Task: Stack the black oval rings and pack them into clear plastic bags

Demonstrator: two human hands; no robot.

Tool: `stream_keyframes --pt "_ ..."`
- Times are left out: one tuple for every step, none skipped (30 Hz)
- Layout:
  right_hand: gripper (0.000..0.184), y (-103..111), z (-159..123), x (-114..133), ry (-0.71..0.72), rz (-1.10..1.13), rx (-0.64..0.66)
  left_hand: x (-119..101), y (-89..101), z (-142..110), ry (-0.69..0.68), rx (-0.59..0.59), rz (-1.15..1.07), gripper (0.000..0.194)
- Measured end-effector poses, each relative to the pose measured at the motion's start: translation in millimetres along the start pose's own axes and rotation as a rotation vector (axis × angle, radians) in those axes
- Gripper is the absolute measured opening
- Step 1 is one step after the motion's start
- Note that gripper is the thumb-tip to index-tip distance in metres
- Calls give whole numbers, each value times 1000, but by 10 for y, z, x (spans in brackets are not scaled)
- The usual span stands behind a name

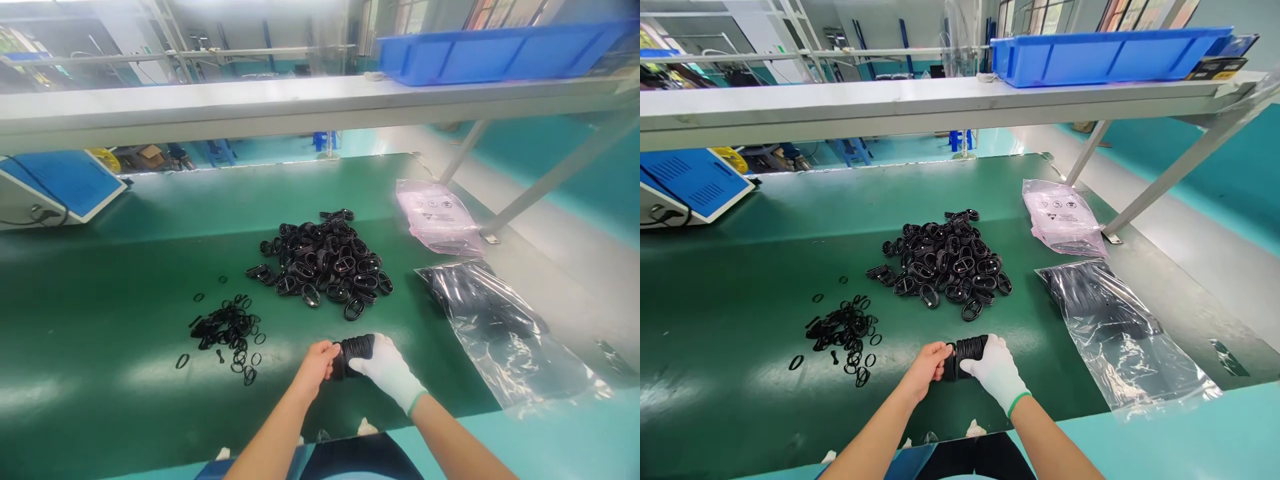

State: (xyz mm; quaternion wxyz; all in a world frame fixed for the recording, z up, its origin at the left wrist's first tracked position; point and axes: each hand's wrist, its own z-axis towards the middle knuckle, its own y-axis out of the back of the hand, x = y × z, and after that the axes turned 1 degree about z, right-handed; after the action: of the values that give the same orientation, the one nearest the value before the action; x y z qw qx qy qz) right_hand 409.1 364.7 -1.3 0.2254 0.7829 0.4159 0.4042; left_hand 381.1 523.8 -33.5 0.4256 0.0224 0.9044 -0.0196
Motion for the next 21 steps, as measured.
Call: stream_keyframes --pt "55 5 -5 0 3 -5 5 50 -54 13 -2 -13 -35 43" --pt "55 10 -10 -1 4 -9 8 77 -92 23 -5 -26 -68 45" --pt "55 14 -15 -3 8 -12 11 87 -115 28 -10 -39 -95 46" --pt "55 18 -19 -6 13 -13 13 88 -125 26 -13 -51 -117 46" --pt "56 24 -23 -9 17 -14 16 83 -127 18 -14 -61 -135 45" --pt "56 29 -27 -12 21 -13 19 76 -126 6 -14 -69 -148 44" --pt "56 34 -30 -14 23 -12 26 69 -125 -6 -13 -76 -159 44" --pt "56 38 -32 -15 25 -11 33 63 -128 -16 -13 -81 -166 45" --pt "57 39 -33 -14 26 -12 40 57 -135 -21 -14 -82 -171 46" --pt "58 34 -33 -11 25 -12 45 52 -146 -20 -14 -82 -173 47" --pt "62 24 -31 -7 23 -13 45 46 -159 -12 -13 -81 -172 48" --pt "68 7 -29 -2 18 -16 36 40 -174 2 -10 -80 -166 49" --pt "75 -16 -25 4 10 -22 21 34 -186 19 -6 -78 -157 49" --pt "84 -41 -21 12 4 -31 -1 26 -193 37 0 -78 -144 48" --pt "92 -67 -17 20 -1 -42 -26 18 -193 51 5 -78 -128 48" --pt "98 -92 -14 29 -6 -54 -50 8 -184 57 10 -79 -108 46" --pt "101 -112 -14 38 -11 -64 -69 -2 -164 51 15 -81 -84 45" --pt "104 -126 -16 49 -17 -70 -82 -12 -133 31 19 -85 -57 43" --pt "105 -136 -23 60 -25 -69 -87 -22 -93 -4 27 -92 -38 40" --pt "105 -143 -34 73 -35 -64 -90 -31 -47 -52 12 -102 -1 38" --pt "105 -148 -48 86 -42 -56 -90 -38 2 -107 -31 -111 72 38"
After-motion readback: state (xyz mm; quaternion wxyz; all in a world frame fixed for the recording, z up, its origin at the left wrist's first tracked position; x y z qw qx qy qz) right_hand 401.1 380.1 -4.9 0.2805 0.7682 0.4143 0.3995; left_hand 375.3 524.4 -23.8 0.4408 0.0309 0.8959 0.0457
